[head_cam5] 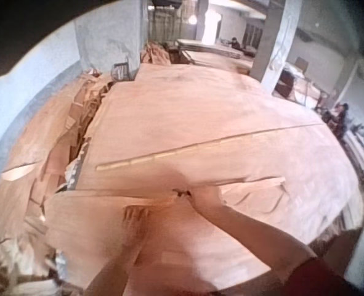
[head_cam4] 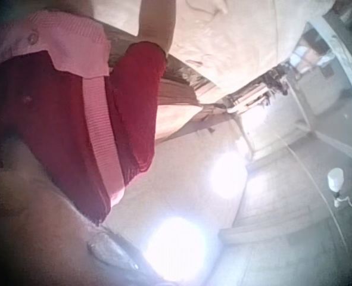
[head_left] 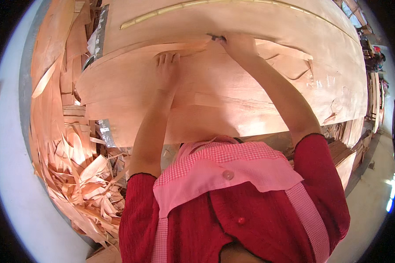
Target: The person uses a utility knife to cut shapes out of thin wood veneer sheets, removing the cut-outs and measuring sections with a ruler.
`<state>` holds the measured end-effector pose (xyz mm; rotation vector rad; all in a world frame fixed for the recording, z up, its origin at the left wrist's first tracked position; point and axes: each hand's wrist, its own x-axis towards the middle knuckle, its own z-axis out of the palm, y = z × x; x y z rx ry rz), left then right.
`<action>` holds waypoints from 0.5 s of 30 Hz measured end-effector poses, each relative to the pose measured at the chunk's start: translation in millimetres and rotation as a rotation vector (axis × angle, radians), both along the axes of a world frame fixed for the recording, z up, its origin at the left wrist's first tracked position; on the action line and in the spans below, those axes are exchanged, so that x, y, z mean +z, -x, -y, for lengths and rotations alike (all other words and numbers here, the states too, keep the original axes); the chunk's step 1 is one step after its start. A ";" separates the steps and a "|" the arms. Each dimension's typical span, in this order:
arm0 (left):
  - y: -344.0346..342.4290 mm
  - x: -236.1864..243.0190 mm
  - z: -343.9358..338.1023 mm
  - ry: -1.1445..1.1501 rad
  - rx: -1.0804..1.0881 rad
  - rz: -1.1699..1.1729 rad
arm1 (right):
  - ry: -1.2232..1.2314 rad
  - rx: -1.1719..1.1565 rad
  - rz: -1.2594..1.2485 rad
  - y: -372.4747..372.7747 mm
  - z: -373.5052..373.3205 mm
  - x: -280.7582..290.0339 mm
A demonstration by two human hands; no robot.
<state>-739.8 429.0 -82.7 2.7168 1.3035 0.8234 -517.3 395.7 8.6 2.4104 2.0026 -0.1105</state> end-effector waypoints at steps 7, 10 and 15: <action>78.5 -4.2 7.6 -0.170 -0.331 0.374 | -0.273 0.146 0.029 24.3 53.2 30.1; 117.2 27.2 -49.2 0.072 0.115 0.256 | -0.347 0.180 0.076 22.1 63.4 29.1; 151.7 46.3 -111.4 0.300 0.177 -0.405 | -0.470 0.245 0.035 38.7 68.4 45.3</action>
